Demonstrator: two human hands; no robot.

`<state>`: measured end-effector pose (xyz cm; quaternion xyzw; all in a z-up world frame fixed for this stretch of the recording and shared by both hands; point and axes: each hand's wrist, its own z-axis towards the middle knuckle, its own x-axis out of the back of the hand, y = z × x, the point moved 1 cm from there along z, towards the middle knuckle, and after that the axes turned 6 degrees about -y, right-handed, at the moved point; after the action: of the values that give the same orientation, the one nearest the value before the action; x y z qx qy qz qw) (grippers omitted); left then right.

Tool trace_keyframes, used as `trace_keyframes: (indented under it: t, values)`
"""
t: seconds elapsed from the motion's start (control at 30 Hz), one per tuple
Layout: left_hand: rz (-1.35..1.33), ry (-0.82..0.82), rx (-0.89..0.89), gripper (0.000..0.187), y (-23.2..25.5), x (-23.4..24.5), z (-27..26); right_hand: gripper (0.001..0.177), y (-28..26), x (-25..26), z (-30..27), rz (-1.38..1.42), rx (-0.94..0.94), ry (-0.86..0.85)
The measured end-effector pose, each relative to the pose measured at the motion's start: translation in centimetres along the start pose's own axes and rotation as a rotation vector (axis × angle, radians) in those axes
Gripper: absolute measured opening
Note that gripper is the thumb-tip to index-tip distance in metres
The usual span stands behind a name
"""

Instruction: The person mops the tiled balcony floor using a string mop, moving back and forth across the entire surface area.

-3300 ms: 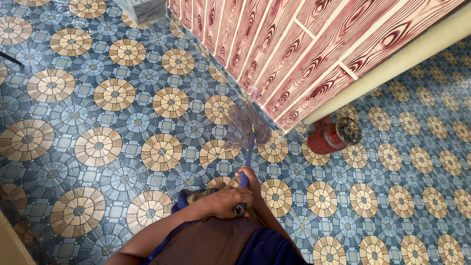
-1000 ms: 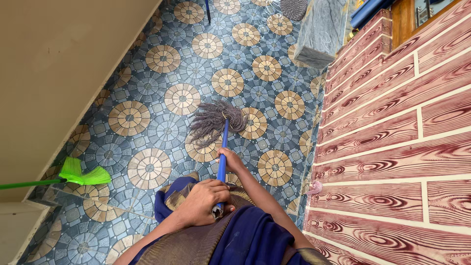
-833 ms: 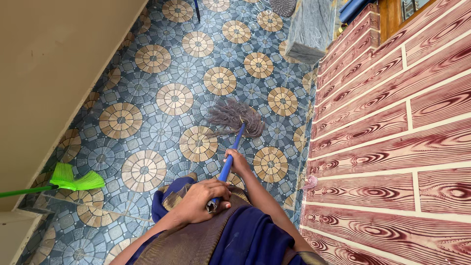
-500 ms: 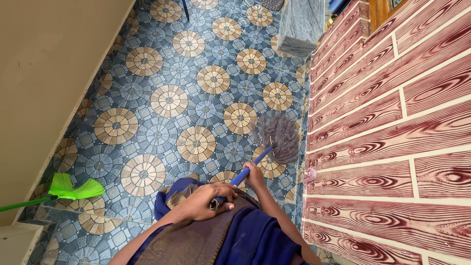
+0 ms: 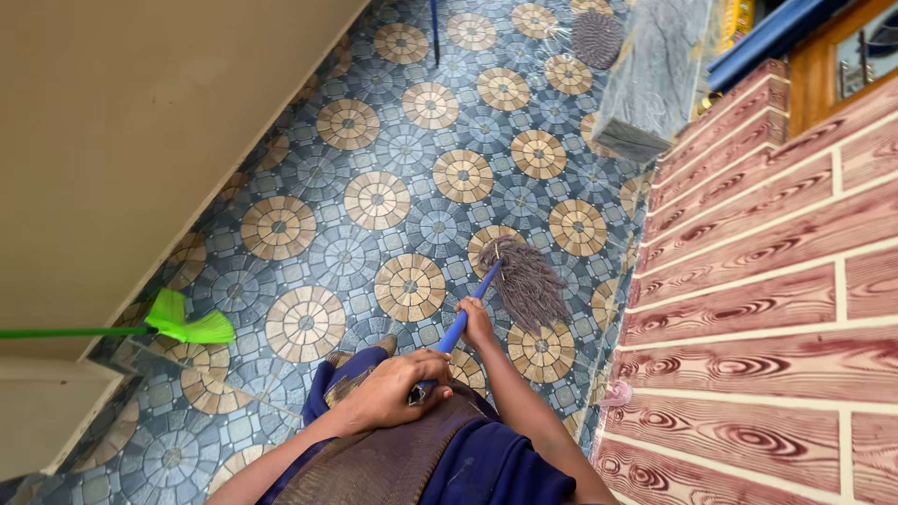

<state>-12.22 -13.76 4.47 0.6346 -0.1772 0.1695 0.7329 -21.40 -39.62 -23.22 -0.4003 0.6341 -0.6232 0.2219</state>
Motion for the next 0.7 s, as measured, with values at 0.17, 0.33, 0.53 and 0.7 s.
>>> trace_keyframes:
  t: [0.17, 0.33, 0.53, 0.7]
  values:
    - [0.158, 0.244, 0.094, 0.015, 1.0, 1.2, -1.8, 0.032, -1.7, -6.4, 3.8, -0.018, -0.017, -0.197]
    - [0.239, 0.482, 0.234, 0.018, 1.2, 2.5, -4.3, 0.05, -8.9, -13.2, 2.6, -0.387, 0.49, -0.406]
    - [0.316, 0.589, 0.41, 0.02, 1.0, 4.2, -6.6, 0.029, -17.9, -17.2, -0.5, -0.296, 0.595, -0.709]
    - [0.447, 0.66, 0.228, 0.017, 1.4, 6.6, -7.9, 0.032, -19.8, -18.5, -1.9, -0.113, 0.622, -0.893]
